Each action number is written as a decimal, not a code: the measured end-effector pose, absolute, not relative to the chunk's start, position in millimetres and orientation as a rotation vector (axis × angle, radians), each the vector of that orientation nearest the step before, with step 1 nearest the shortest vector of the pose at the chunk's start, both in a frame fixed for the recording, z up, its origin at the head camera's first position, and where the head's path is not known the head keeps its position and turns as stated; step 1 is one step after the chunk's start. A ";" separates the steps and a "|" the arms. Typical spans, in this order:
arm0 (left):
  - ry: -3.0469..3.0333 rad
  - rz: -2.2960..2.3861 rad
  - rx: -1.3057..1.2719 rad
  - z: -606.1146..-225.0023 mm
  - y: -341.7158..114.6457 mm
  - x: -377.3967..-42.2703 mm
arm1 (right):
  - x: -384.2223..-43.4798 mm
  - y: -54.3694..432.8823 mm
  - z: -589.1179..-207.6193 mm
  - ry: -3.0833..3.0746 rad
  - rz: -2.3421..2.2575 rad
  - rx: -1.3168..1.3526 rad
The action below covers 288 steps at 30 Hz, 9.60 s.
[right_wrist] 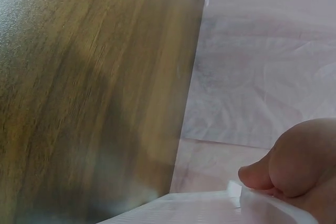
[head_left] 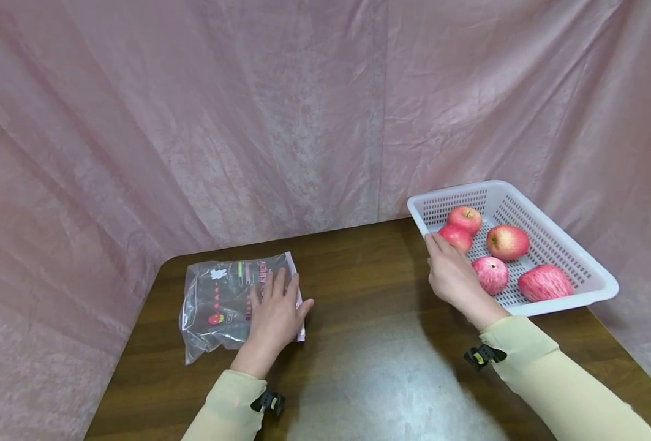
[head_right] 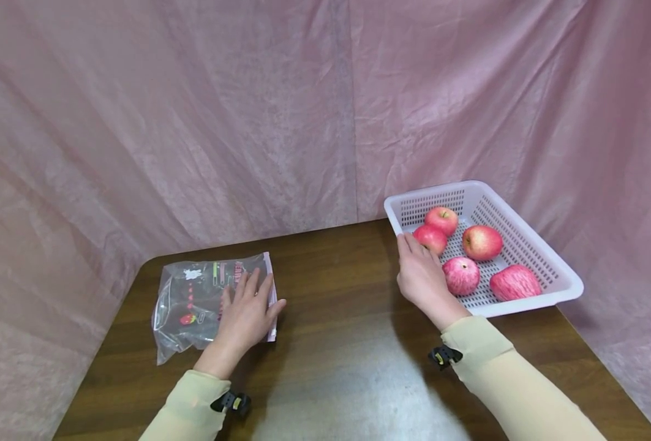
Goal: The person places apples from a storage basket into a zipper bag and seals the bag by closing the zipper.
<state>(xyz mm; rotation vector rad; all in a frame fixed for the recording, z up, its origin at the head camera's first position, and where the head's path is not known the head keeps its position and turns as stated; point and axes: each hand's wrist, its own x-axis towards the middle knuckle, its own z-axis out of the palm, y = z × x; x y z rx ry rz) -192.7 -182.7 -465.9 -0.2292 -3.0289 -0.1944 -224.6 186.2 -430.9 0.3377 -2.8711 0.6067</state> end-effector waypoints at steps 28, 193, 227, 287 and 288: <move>-3.136 -0.234 -0.118 -478.0 -185.7 -204.3 | -199.1 147.9 -433.3 -2.615 0.264 0.604; -2.535 -0.603 -0.567 -399.4 -135.6 -186.0 | -209.8 113.3 -437.4 -2.707 0.916 0.470; -2.327 -1.033 -0.543 -383.8 -124.0 -190.9 | -215.7 123.4 -424.5 -2.775 0.903 0.361; -2.540 -1.159 -0.419 -389.9 -124.5 -194.3 | -215.6 257.8 -402.7 -2.920 0.443 0.454; -2.542 -1.157 -0.418 -390.1 -124.5 -193.6 | -216.7 260.6 -402.5 -2.934 0.443 0.444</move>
